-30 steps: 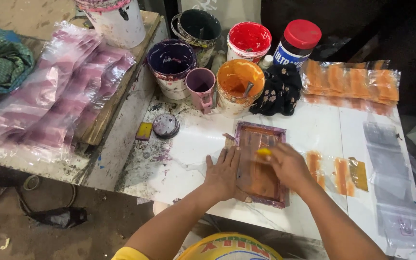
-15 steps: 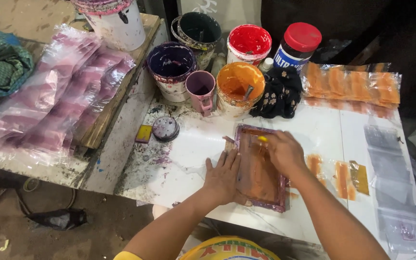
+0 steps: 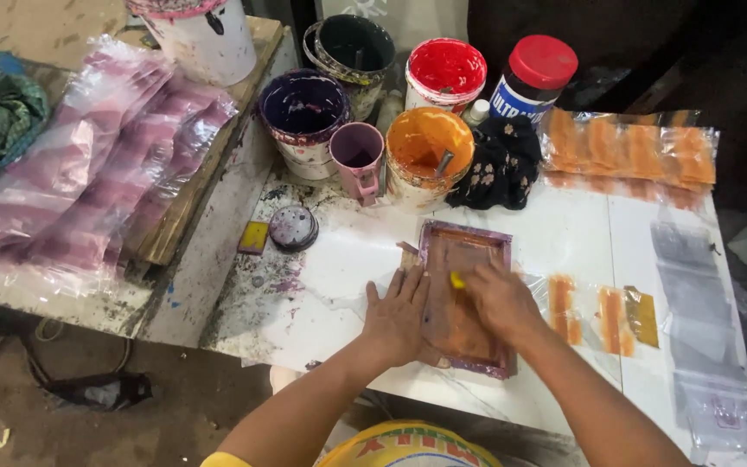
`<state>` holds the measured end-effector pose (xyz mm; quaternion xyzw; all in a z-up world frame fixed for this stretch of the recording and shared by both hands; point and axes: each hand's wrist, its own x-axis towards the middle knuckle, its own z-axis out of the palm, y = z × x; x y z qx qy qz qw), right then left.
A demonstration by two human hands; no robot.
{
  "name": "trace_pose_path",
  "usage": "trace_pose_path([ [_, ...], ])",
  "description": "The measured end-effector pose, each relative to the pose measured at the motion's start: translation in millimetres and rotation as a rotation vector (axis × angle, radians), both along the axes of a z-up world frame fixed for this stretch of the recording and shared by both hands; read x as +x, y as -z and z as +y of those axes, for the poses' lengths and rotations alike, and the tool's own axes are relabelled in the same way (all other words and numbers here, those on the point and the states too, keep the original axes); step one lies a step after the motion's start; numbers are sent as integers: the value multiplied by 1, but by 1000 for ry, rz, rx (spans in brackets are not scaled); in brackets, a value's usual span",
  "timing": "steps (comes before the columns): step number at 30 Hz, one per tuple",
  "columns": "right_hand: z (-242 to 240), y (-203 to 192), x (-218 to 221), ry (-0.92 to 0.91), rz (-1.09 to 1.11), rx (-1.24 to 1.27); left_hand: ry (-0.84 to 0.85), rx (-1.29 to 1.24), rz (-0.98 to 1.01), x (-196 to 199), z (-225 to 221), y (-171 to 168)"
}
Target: Applying orange paste to a small screen frame using a squeegee and then cleaning the area with a cloth.
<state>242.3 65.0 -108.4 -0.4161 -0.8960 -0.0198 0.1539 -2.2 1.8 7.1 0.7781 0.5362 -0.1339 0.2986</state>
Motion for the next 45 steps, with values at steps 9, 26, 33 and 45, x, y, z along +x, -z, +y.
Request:
trace_pose_path([
  [9, -101, -3, -7, -10, -3, -94, -3, -116, 126, 6, 5, -9],
  [26, -28, -61, -36, 732, 461, -667, 15, 28, 17, 0, -3, 3],
  [33, 18, -17, -19, 409, 42, -177, 5, 10, -26, -2, -2, -2],
  [45, 68, -12, -12, 189, 12, 39, -9, 9, -38, -1, -3, -2],
])
